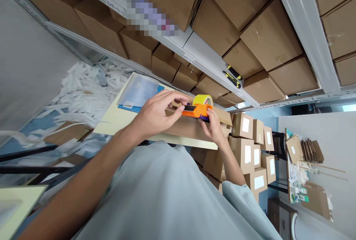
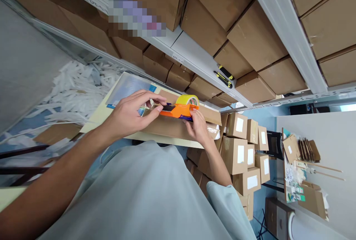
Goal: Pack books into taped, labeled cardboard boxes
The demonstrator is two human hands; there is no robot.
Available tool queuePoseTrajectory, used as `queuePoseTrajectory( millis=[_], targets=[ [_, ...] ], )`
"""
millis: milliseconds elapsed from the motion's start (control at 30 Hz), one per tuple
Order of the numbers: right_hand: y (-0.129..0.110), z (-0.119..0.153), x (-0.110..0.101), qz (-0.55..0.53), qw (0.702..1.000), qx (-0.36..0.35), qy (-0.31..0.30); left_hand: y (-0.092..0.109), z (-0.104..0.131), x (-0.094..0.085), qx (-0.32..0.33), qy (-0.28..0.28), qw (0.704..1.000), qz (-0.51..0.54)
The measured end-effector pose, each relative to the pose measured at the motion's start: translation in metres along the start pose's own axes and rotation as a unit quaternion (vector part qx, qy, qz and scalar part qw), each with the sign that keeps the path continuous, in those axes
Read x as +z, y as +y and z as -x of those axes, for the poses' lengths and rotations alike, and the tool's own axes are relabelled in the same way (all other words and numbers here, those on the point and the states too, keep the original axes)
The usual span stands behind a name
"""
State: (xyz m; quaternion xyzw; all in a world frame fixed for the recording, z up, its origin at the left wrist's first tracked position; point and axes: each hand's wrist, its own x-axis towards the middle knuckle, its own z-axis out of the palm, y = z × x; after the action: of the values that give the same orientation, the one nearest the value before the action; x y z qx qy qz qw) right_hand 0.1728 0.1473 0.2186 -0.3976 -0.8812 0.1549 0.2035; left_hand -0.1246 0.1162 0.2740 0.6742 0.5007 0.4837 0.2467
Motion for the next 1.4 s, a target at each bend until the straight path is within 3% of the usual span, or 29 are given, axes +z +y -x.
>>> queuePoseTrajectory(
  millis=[167, 367, 467, 600, 700, 767, 900, 1133, 1233, 1333, 1400],
  targets=[
    [-0.006, -0.001, -0.014, 0.003, 1.0, -0.019, -0.011, 0.011, -0.002, -0.009, -0.008, -0.028, 1.0, 0.002],
    [-0.031, -0.016, -0.041, -0.036, 0.993, 0.06, -0.095, 0.014, 0.0, -0.004, -0.077, -0.031, 0.996, 0.025],
    [-0.047, -0.025, -0.073, -0.043, 0.984, 0.07, -0.16, 0.021, 0.006, -0.004, -0.123, -0.004, 0.992, 0.027],
    [-0.06, -0.032, -0.134, -0.043, 0.961, 0.044, -0.269, 0.027, 0.018, -0.012, -0.18, 0.009, 0.982, 0.053],
    [-0.059, -0.04, -0.171, -0.047, 0.942, 0.055, -0.327, 0.021, 0.029, -0.01, -0.257, 0.046, 0.958, 0.116],
    [-0.053, -0.047, -0.183, -0.06, 0.929, 0.075, -0.357, 0.011, 0.037, -0.003, -0.309, 0.049, 0.932, 0.184],
    [-0.036, -0.066, -0.175, -0.093, 0.911, 0.109, -0.386, -0.016, 0.045, 0.019, -0.369, 0.032, 0.884, 0.286],
    [0.002, -0.086, -0.125, -0.215, 0.87, 0.196, -0.397, -0.058, 0.043, 0.036, -0.403, 0.056, 0.859, 0.311],
    [0.016, -0.085, -0.104, -0.237, 0.864, 0.199, -0.397, -0.069, 0.044, 0.039, -0.392, 0.064, 0.88, 0.261],
    [0.025, -0.081, -0.088, -0.243, 0.862, 0.207, -0.394, -0.074, 0.046, 0.041, -0.359, 0.078, 0.92, 0.139],
    [0.027, -0.079, -0.083, -0.248, 0.861, 0.214, -0.389, -0.075, 0.046, 0.042, -0.348, 0.078, 0.93, 0.085]
  ],
)
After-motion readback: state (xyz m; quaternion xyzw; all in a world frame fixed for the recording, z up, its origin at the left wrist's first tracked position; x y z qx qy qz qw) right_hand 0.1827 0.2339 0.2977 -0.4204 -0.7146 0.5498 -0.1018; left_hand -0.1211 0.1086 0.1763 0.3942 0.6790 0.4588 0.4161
